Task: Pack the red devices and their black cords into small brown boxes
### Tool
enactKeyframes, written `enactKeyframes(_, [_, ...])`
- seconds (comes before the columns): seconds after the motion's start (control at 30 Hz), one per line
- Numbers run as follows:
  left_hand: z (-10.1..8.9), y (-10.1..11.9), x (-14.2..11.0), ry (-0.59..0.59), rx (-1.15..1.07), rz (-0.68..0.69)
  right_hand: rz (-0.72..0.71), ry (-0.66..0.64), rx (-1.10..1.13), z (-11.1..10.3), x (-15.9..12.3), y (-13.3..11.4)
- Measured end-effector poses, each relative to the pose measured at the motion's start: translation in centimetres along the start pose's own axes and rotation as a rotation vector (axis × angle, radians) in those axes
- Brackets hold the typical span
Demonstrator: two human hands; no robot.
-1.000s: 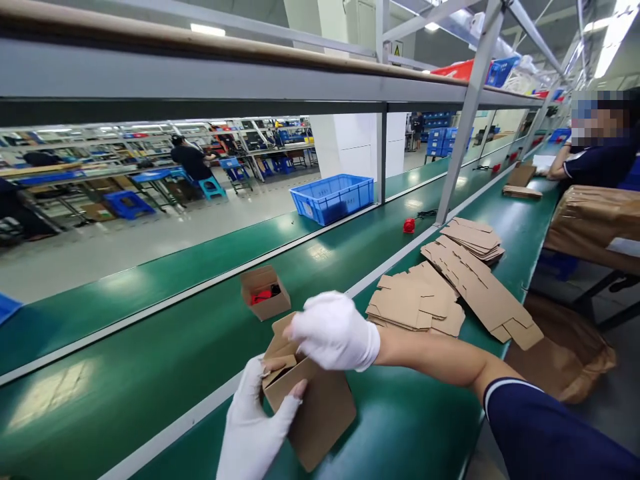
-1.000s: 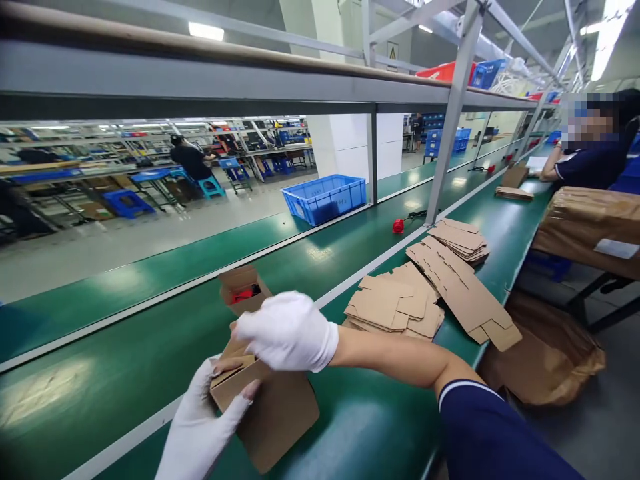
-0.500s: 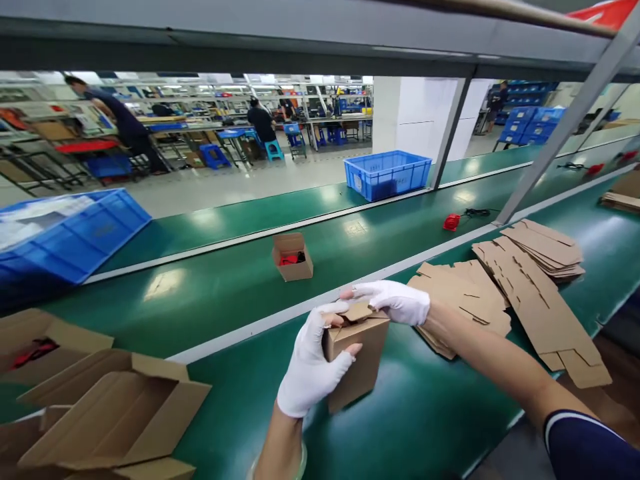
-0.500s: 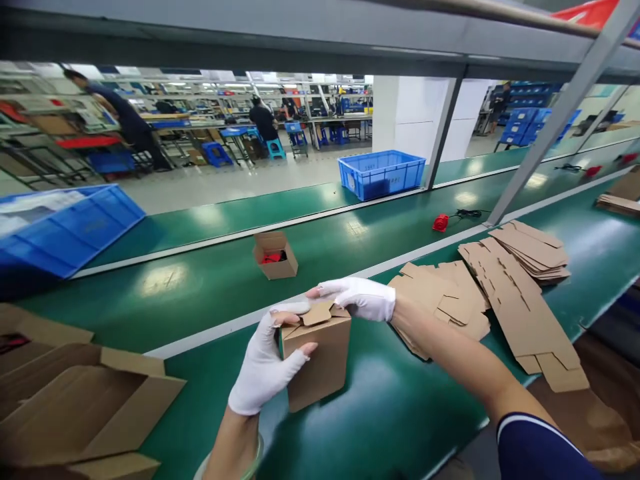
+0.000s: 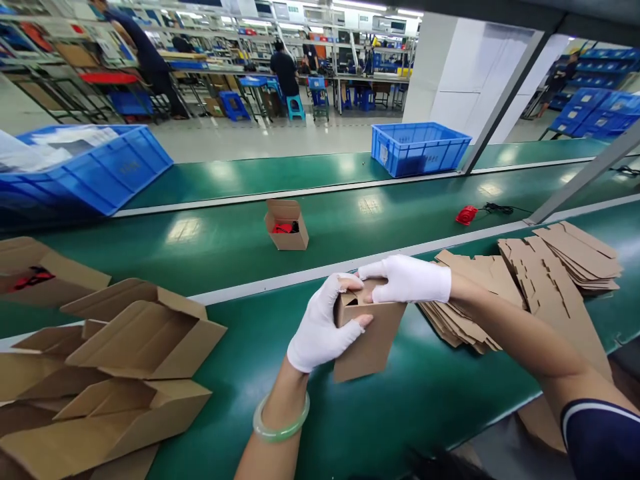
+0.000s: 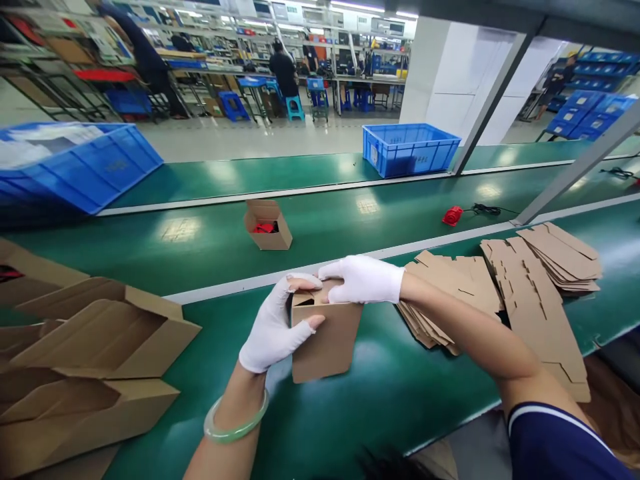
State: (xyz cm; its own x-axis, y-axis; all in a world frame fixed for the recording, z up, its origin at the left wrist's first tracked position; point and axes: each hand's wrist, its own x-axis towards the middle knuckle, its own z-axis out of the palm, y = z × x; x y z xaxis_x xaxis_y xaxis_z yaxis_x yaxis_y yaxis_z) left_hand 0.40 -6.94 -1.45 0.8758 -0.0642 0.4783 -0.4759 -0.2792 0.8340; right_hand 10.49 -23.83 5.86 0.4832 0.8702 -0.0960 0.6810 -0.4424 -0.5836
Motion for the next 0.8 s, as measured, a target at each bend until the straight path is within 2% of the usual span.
enactKeyframes(0.07, [-0.4,-0.5,0.4,0.187,-0.078,-0.147,0.021,0.273,0.009,-0.2,-0.6,0.3])
enactKeyframes(0.13, [-1.2,-1.6,0.9,0.453,-0.279,-0.352,0.068,0.546,-0.072,0.1,-1.4,0.5])
enactKeyframes(0.17, [-1.6,-2.3,1.1,0.578,-0.408,-0.451,0.054,0.59,-0.148,0.5,-1.7,0.5])
enactKeyframes(0.2, [-2.1,-3.2,1.3,0.672,-0.526,-0.533,0.004,0.561,-0.245,1.1,-2.0,0.4])
enactKeyframes(0.27, [-2.7,-4.7,1.6,0.762,-0.655,-0.616,-0.193,0.401,-0.455,3.0,-2.0,-0.2])
enactKeyframes(0.33, [-2.7,-5.7,1.7,0.758,-0.677,-0.613,-0.395,0.313,-0.623,5.1,-1.3,-1.2])
enactKeyframes(0.4, [-2.4,-6.2,1.7,0.68,-0.675,-0.602,-0.477,0.329,-0.72,6.9,0.3,-2.2])
enactKeyframes(0.43, [-2.2,-6.3,1.6,0.631,-0.666,-0.598,-0.449,0.333,-0.746,7.5,1.2,-2.5])
enactKeyframes(0.5, [-2.0,-6.3,1.5,0.51,-0.591,-0.609,-0.299,0.266,-0.765,8.1,3.4,-2.7])
enactKeyframes(0.53, [-2.1,-6.3,1.3,0.441,-0.494,-0.622,-0.22,0.184,-0.757,8.2,4.4,-2.6])
enactKeyframes(0.6, [-2.7,-6.4,0.9,0.339,-0.146,-0.653,-0.118,-0.05,-0.708,8.4,6.0,-1.9])
enactKeyframes(0.67, [-3.8,-6.4,0.5,0.302,0.306,-0.652,-0.082,-0.292,-0.64,8.9,6.8,-1.1])
enactKeyframes(0.7, [-4.4,-6.3,0.2,0.298,0.494,-0.636,-0.058,-0.369,-0.62,9.3,6.9,-0.7])
enactKeyframes(0.73, [-5.0,-6.0,0.0,0.293,0.629,-0.622,-0.04,-0.4,-0.611,9.7,6.7,-0.5])
enactKeyframes(0.8, [-6.2,-5.2,-0.3,0.257,0.741,-0.619,-0.077,-0.326,-0.618,9.9,5.8,-0.4])
